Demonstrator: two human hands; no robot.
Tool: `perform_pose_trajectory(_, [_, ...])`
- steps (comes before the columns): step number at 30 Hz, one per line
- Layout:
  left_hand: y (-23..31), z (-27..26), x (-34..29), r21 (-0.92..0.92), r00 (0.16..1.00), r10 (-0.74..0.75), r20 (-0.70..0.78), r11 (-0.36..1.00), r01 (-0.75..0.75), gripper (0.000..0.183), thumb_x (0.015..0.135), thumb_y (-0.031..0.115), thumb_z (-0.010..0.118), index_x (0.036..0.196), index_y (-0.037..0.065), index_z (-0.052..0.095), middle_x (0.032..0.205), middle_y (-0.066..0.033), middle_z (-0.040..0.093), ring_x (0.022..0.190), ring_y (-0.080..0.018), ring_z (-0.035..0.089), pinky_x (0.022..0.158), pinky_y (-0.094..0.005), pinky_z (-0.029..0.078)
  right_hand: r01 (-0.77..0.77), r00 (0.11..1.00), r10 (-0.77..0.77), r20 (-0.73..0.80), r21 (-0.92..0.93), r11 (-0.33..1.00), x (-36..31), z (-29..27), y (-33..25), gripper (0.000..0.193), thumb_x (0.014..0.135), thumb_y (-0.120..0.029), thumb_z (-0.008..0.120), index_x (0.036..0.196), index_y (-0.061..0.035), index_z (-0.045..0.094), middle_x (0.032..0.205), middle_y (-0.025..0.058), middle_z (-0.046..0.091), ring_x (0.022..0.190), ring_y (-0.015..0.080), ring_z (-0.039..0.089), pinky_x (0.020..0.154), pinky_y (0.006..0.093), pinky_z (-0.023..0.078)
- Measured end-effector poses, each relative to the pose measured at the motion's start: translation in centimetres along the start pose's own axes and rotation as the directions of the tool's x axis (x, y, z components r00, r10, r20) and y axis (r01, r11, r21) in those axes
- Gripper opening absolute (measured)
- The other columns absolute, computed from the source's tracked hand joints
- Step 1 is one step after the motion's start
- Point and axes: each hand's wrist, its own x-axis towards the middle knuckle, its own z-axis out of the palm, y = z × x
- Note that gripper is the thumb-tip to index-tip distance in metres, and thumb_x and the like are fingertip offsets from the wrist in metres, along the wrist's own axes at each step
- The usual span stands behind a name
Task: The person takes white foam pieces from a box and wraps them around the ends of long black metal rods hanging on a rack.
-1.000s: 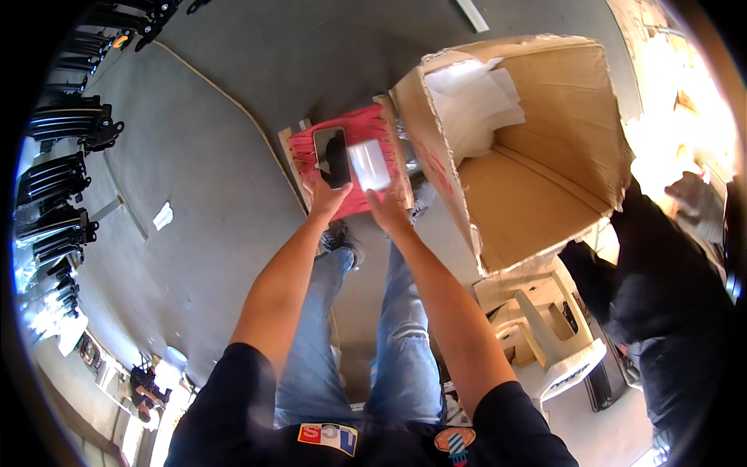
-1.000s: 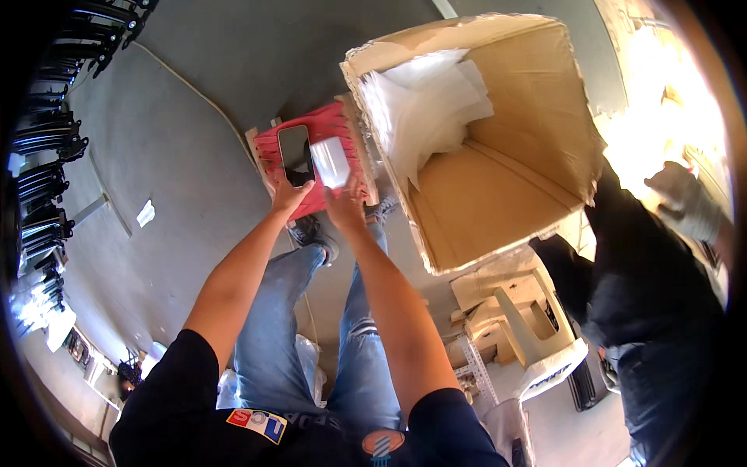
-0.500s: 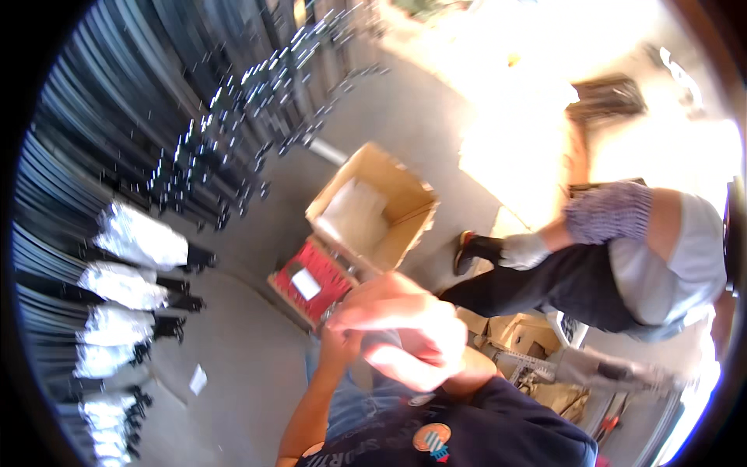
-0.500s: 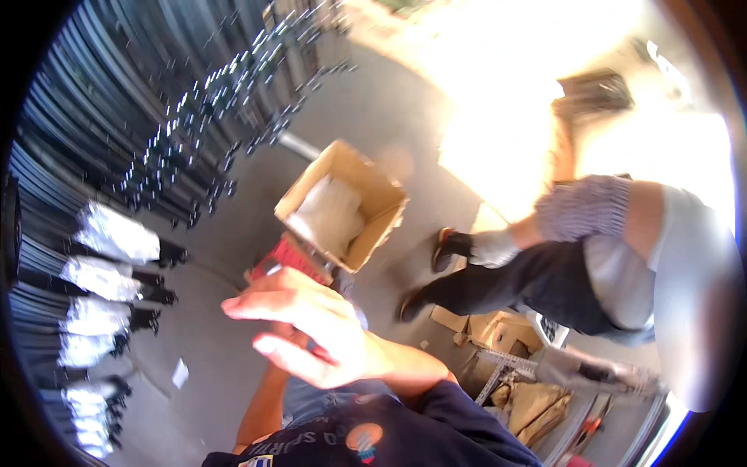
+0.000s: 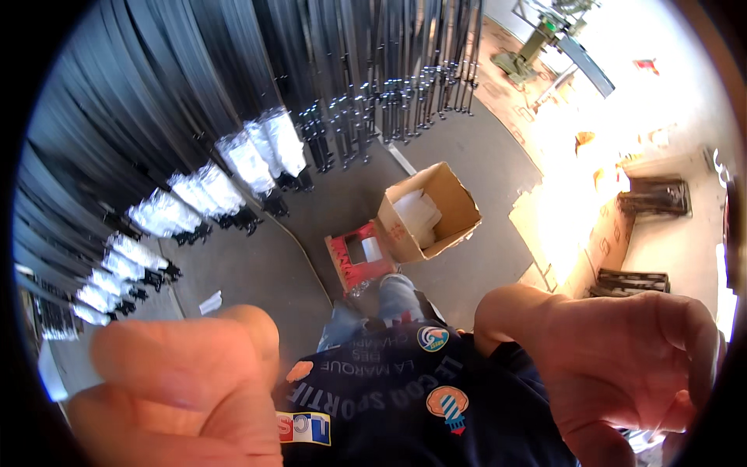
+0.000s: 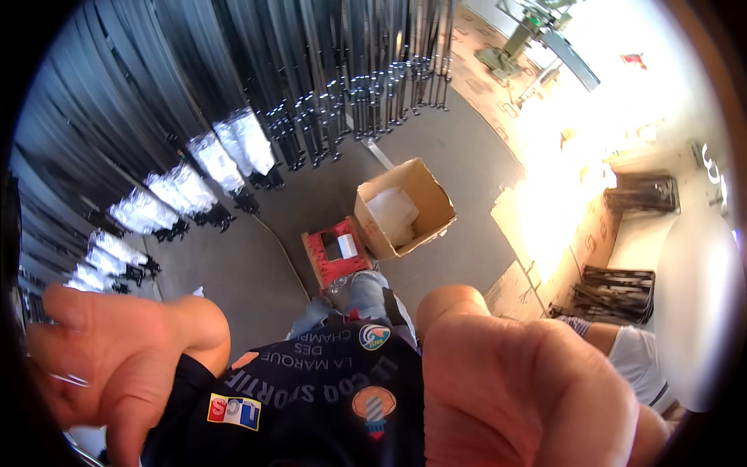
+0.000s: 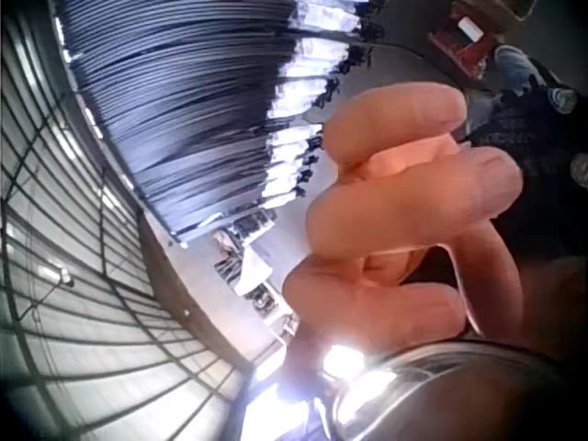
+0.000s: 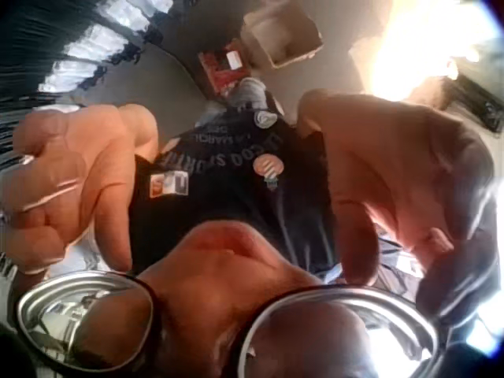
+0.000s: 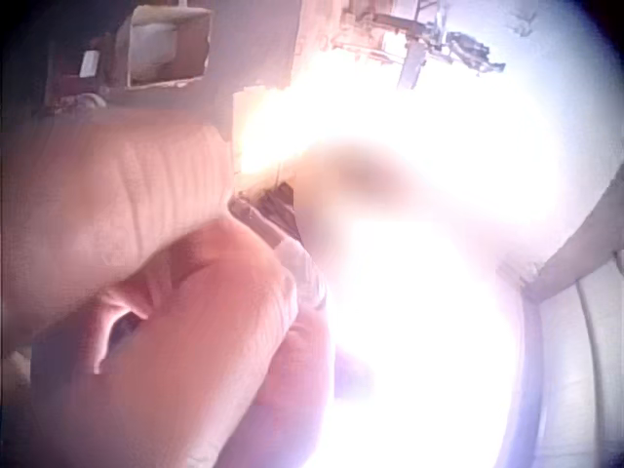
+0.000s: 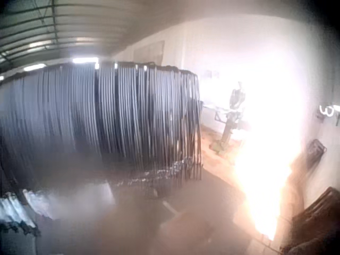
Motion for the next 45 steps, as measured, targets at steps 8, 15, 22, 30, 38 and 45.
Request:
perform_pose_trajectory(8, [1.7,-1.3,1.2,0.19,0.989,0.146,-0.03,0.972,-0.138,0.024,0.077,0.016,0.06,0.093,0.0,0.052,0.085,-0.0091,0.054,0.079,-0.0215,0.055,0.076,-0.0372,0.043,-0.068,0.993,0.051,0.11,0.165,0.984,1.4,-0.1,0.3,0.028,0.079,-0.007,0.056,0.105,-0.0022,0.047,0.093,0.0064,0.055,0.081,0.0166,0.054,0.069,0.0279,0.045])
perform_pose_trajectory(15, [-6.1,2.1,0.4,0.278,0.998,0.042,0.056,0.959,-0.056,0.024,0.079,0.02,0.057,0.093,0.002,0.053,0.088,-0.0089,0.055,0.079,-0.0191,0.054,0.075,-0.0336,0.042,-0.208,0.967,0.196,0.165,0.064,0.976,3.9,-11.9,6.1,0.023,0.081,-0.006,0.053,0.103,-0.0028,0.048,0.094,0.0075,0.055,0.08,0.016,0.056,0.07,0.026,0.046])
perform_pose_trajectory(22, [-27.4,15.8,-24.1,0.18,0.179,-0.984,-0.005,0.175,0.968,0.019,0.082,0.005,0.051,0.101,0.003,0.054,0.095,-0.0065,0.056,0.074,-0.0105,0.055,0.067,-0.0236,0.046,-0.524,0.012,0.999,-0.047,-0.851,-0.033,-32.5,-42.3,24.8,0.032,0.08,-0.023,0.047,0.105,-0.0038,0.051,0.092,0.0177,0.059,0.088,0.0323,0.058,0.073,0.0426,0.047])
perform_pose_trajectory(30, [-35.8,23.3,-46.1,0.786,-0.039,-0.997,-0.073,-0.082,0.613,0.04,0.07,0.008,0.06,0.109,0.016,0.055,0.126,-0.0266,0.025,0.118,-0.0406,0.029,0.096,-0.0391,0.031,-0.29,-0.476,0.874,-0.1,-0.92,-0.264,-46.9,-47.0,22.5,0.05,0.077,-0.014,0.052,0.124,-0.0134,0.037,0.109,0.0197,0.05,0.103,0.0355,0.05,0.082,0.0452,0.042])
perform_pose_trajectory(38, [-39.6,23.3,-57.1,0.867,-0.233,-0.939,-0.254,-0.328,0.374,0.051,0.068,0.009,0.062,0.117,0.003,0.045,0.131,-0.0237,0.023,0.12,-0.0394,0.024,0.098,-0.0457,0.026,-0.529,-0.68,0.695,0.233,-0.812,-0.245,-49.4,-53.7,27.5,0.03,0.08,-0.014,0.043,0.107,-0.0086,0.054,0.098,0.0211,0.056,0.095,0.0342,0.054,0.077,0.0395,0.044])
perform_pose_trajectory(45, [-39.5,24.1,-56.3,0.832,-0.25,-0.936,-0.247,-0.337,0.441,0.059,0.068,0.008,0.062,0.121,0.0,0.038,0.131,-0.0182,0.027,0.115,-0.0401,0.028,0.096,-0.0456,0.03,-0.653,-0.173,0.98,-0.101,-0.733,-0.191,-68.2,-55.0,28.8,0.033,0.077,-0.006,0.04,0.107,-0.0021,0.055,0.104,0.02,0.056,0.096,0.033,0.054,0.081,0.0367,0.042])
